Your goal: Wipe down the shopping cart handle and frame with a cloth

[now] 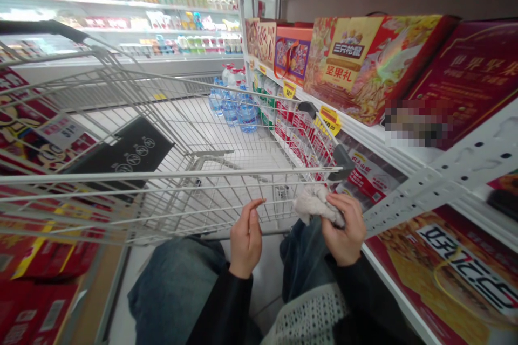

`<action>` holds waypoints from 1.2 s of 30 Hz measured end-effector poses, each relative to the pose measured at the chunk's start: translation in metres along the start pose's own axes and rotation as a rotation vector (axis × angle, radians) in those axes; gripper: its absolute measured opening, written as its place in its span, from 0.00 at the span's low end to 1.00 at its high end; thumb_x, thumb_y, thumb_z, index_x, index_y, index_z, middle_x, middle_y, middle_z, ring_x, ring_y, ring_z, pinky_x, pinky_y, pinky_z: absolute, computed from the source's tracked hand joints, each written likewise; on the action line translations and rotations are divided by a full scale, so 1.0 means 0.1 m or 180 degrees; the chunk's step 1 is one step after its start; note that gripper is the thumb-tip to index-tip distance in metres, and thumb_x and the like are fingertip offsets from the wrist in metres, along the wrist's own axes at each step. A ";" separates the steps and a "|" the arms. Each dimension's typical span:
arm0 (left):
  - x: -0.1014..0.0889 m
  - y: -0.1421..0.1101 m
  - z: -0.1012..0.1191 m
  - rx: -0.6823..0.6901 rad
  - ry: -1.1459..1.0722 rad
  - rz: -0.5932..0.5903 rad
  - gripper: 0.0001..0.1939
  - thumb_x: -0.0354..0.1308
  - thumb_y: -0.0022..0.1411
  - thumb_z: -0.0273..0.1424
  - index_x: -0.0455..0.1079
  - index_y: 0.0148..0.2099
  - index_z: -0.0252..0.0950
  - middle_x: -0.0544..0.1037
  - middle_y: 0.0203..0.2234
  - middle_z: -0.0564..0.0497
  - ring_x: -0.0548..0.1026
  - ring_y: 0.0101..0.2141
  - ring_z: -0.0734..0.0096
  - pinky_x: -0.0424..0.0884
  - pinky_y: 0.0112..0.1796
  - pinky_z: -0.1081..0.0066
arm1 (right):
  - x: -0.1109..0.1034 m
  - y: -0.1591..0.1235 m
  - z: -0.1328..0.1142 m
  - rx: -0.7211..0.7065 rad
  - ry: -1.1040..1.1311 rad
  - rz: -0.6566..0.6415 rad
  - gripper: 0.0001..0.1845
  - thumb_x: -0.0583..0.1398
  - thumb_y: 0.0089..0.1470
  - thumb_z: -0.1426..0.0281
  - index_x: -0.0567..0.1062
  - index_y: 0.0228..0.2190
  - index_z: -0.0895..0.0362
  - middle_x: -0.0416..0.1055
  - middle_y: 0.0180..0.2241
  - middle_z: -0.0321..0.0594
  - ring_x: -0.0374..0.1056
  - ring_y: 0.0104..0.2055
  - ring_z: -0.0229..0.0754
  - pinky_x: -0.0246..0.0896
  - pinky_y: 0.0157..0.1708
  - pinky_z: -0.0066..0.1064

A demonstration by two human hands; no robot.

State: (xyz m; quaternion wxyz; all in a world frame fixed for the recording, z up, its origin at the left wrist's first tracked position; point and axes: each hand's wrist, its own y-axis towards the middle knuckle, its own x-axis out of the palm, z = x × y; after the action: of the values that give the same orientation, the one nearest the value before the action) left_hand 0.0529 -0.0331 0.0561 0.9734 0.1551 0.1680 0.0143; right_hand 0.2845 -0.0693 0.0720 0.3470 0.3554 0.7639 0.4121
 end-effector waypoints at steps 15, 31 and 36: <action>0.00 0.00 0.00 0.0008 -0.0007 -0.0008 0.22 0.43 0.77 0.42 0.71 0.60 0.39 0.67 0.19 0.58 0.67 0.21 0.73 0.65 0.30 0.70 | -0.02 -0.01 0.05 0.0042 -0.0051 0.0061 0.17 0.65 0.54 0.80 0.78 0.44 0.51 0.79 0.43 0.43 0.76 0.47 0.52 0.73 0.50 0.52; 0.01 0.00 -0.01 -0.0006 -0.0024 -0.0010 0.22 0.43 0.77 0.43 0.71 0.60 0.41 0.68 0.20 0.58 0.66 0.21 0.75 0.64 0.30 0.71 | -0.09 0.01 0.12 0.0043 -0.0033 0.0135 0.19 0.65 0.52 0.81 0.78 0.45 0.52 0.79 0.43 0.44 0.76 0.48 0.52 0.72 0.51 0.52; 0.01 0.00 -0.02 0.0017 -0.0017 0.0009 0.21 0.44 0.77 0.42 0.71 0.60 0.41 0.69 0.21 0.58 0.67 0.22 0.75 0.65 0.31 0.71 | -0.06 -0.08 0.17 0.0235 -0.0017 0.0086 0.18 0.65 0.52 0.80 0.78 0.44 0.53 0.79 0.43 0.44 0.76 0.48 0.52 0.71 0.50 0.51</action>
State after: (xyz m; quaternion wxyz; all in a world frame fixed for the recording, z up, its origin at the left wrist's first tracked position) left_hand 0.0527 -0.0325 0.0537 0.9734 0.1580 0.1652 0.0148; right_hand 0.2992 -0.0709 0.0589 0.3301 0.3794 0.7727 0.3873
